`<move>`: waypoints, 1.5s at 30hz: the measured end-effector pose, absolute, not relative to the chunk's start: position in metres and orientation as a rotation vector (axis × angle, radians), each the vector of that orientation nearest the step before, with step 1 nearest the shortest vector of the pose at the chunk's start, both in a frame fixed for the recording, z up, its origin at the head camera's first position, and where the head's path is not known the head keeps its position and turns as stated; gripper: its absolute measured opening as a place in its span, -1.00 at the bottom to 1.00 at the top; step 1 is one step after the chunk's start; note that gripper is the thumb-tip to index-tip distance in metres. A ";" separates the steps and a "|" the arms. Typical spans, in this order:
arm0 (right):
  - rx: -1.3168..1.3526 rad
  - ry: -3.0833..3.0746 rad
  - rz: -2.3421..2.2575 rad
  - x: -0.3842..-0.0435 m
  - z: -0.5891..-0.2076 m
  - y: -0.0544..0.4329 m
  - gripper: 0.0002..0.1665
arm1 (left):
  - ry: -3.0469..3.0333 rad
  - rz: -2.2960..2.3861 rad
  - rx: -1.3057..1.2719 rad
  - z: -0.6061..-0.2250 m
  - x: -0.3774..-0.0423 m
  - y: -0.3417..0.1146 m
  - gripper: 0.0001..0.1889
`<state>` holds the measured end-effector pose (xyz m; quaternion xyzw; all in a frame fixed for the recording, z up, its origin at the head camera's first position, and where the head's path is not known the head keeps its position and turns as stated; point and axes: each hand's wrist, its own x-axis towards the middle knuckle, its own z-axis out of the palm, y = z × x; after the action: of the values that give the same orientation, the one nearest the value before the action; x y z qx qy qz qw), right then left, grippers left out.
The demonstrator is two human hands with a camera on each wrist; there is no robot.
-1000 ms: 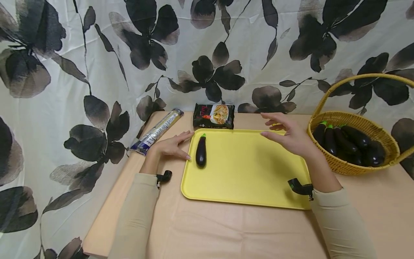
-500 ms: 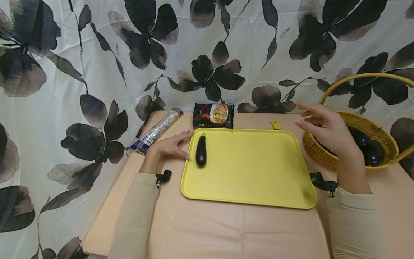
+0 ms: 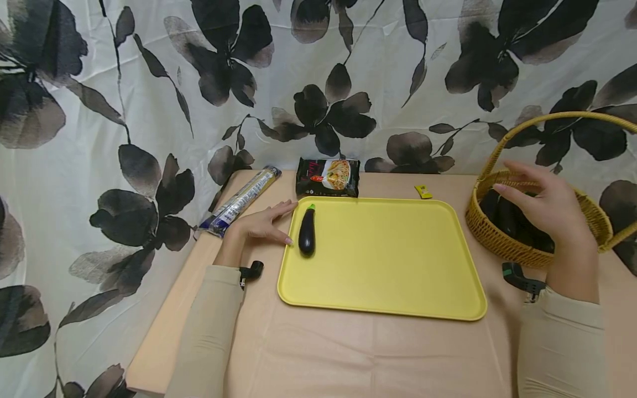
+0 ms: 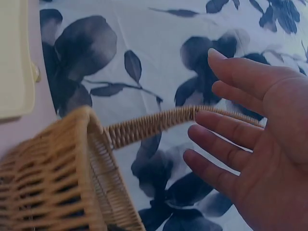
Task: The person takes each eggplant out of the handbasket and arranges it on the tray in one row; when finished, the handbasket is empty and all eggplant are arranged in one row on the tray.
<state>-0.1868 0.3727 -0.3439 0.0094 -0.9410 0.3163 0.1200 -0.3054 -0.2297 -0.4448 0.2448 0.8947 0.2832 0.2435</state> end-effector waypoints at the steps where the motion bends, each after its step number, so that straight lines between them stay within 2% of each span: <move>1: -0.001 -2.751 0.928 -0.187 -0.346 0.376 -0.21 | 2.441 0.778 0.664 -0.445 -0.306 -0.230 0.27; 5: -0.099 -2.737 0.916 -0.188 -0.353 0.388 -0.23 | 2.435 0.786 0.653 -0.446 -0.306 -0.229 0.27; 14: -0.142 -2.751 0.822 -0.187 -0.367 0.411 -0.32 | 2.444 0.781 0.646 -0.445 -0.305 -0.228 0.27; 21: -0.244 -2.876 0.690 -0.186 -0.379 0.428 -0.24 | 2.438 0.785 0.634 -0.444 -0.305 -0.228 0.28; 30: -0.323 -2.955 0.580 -0.185 -0.383 0.432 -0.25 | 2.430 0.787 0.626 -0.443 -0.304 -0.229 0.28; 39: -0.358 -2.984 0.531 -0.186 -0.386 0.439 -0.34 | 2.436 0.789 0.627 -0.444 -0.305 -0.230 0.28; 45: -0.455 -3.011 0.545 -0.182 -0.384 0.441 -0.28 | 2.441 0.785 0.620 -0.445 -0.306 -0.229 0.28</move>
<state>-0.1818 0.4409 -0.3839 -0.1472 -0.9730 0.1761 0.0239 -0.3057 -0.2294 -0.4447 0.2275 0.8962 0.2882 0.2490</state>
